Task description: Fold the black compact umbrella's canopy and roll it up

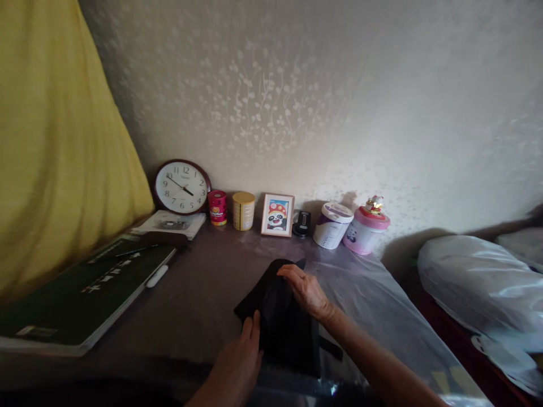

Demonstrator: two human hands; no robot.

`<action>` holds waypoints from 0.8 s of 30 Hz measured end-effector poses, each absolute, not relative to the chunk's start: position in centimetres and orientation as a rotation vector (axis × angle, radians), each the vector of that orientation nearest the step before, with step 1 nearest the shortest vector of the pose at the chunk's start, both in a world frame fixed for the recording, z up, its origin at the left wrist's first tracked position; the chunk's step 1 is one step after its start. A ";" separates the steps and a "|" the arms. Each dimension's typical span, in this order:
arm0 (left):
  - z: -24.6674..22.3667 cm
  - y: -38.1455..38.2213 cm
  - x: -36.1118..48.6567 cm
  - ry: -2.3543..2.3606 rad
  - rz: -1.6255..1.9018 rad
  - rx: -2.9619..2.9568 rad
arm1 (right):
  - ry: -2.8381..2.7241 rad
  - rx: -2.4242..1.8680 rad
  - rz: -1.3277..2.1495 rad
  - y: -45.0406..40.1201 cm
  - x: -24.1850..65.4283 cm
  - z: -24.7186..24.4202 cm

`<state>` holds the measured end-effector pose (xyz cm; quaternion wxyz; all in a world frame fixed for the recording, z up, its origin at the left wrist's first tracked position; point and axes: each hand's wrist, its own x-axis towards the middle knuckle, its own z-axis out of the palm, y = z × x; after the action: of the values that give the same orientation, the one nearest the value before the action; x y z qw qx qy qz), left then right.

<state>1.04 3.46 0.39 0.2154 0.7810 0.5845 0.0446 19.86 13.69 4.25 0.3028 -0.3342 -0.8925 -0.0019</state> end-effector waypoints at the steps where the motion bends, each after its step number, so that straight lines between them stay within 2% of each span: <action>1: 0.4 3.4 1.1 1.626 0.109 2.171 | -2.369 -0.877 -0.016 14.2 19.3 4.0; 10: 0.8 3.5 1.5 1.650 -0.060 2.243 | -2.538 -0.837 -0.226 16.6 15.7 1.3; 15: 1.4 3.4 1.4 1.693 -0.124 2.256 | -2.646 -0.851 -0.267 16.6 15.3 1.5; 24: 1.5 3.2 0.5 1.650 0.103 2.412 | -2.786 -0.870 -0.273 16.7 15.4 2.0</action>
<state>0.48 3.20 1.53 0.1085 0.8200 0.5609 0.0350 15.38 16.65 1.98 0.1050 -0.2953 -0.9451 -0.0925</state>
